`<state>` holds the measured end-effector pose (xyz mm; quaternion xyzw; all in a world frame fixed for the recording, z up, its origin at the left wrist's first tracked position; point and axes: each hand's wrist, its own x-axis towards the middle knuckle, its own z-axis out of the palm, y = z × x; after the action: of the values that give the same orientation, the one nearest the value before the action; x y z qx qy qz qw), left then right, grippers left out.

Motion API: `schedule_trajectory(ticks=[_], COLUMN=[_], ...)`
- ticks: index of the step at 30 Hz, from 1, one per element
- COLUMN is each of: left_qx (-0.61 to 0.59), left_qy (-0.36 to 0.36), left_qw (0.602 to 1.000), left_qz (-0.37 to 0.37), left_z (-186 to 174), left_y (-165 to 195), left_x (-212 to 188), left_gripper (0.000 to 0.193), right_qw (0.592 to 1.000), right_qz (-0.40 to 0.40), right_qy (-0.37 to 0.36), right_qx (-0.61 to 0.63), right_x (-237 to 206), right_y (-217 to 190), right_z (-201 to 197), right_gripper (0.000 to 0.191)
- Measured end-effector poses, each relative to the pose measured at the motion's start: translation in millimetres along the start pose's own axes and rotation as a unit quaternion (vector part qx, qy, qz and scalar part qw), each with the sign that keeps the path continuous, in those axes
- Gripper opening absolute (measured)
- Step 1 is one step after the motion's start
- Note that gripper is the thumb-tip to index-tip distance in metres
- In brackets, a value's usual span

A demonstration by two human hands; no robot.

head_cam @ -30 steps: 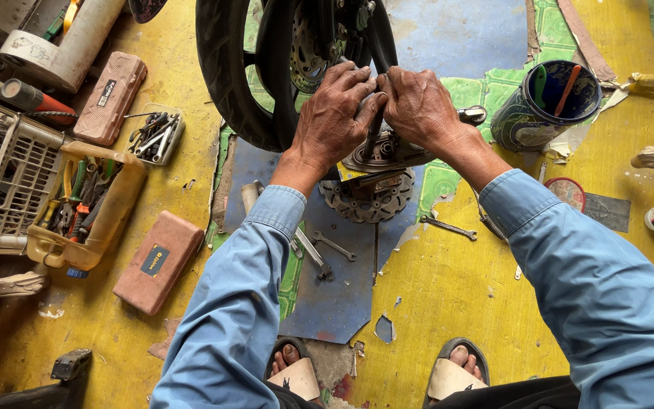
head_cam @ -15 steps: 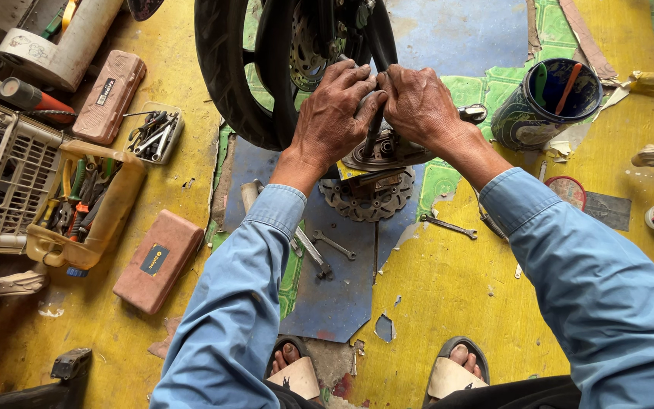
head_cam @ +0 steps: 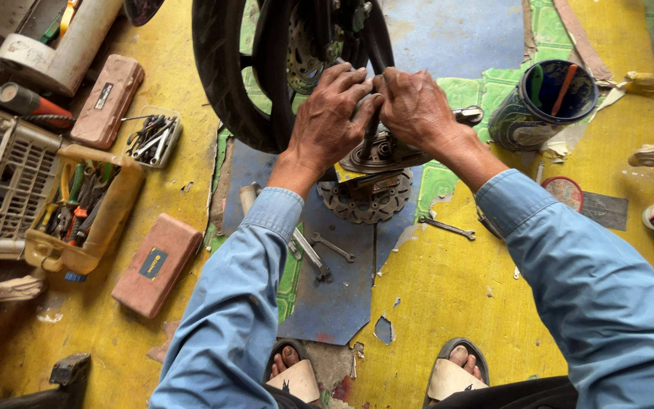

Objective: The person uses a wrench to tighten a bolt on the motorcycle's front wheel hub. They then apply lubricant from a bottle to the hub area and continue tightening the bolt with the wrench.

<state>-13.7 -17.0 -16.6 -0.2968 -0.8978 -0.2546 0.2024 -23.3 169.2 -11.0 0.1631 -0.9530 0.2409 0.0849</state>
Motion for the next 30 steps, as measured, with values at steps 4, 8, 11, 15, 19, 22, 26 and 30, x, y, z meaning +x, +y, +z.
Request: schedule_trajectory(ticks=[4, 8, 11, 15, 19, 22, 26, 30], left_qx=[0.000, -0.012, -0.010, -0.007, 0.001, -0.008, -0.004, -0.006], left_qy=[0.011, 0.009, 0.006, 0.001, 0.006, 0.012, 0.021, 0.019], left_qw=[1.000, 1.000, 1.000, 1.000, 1.000, 1.000, 1.000, 1.000], left_qz=[0.015, 0.008, 0.009, 0.006, 0.007, 0.010, 0.022, 0.018], left_z=[-4.2, -9.5, -12.2, -12.8, -12.3, -13.1, -14.8, -14.6], left_y=[3.1, 7.5, 10.2, 13.2, 14.9, 14.4, 12.4, 10.8], left_x=[2.9, 3.9, 5.0, 6.3, 7.6, 8.3, 8.8, 8.8], left_gripper=[0.030, 0.029, 0.029, 0.029, 0.029, 0.028, 0.027, 0.029], right_qw=[1.000, 1.000, 0.999, 0.999, 0.999, 0.999, 0.999, 0.999], right_qz=[-0.008, -0.010, 0.032, 0.029, 0.031, 0.029, 0.019, 0.023], right_qy=[-0.005, 0.022, 0.011, 0.019, 0.023, 0.025, 0.027, 0.009], right_qx=[-0.027, -0.010, 0.009, 0.029, 0.036, 0.031, 0.033, 0.023], right_x=[2.9, 2.5, 1.3, -0.1, -0.8, 0.4, 2.0, 3.2], right_y=[6.0, 7.2, 4.7, 2.1, 2.5, 1.8, 0.3, -0.1], right_z=[5.5, 6.6, 3.6, -0.7, -3.0, -3.4, -4.7, -4.1], right_gripper=[0.025, 0.025, 0.028, 0.030, 0.030, 0.030, 0.027, 0.026])
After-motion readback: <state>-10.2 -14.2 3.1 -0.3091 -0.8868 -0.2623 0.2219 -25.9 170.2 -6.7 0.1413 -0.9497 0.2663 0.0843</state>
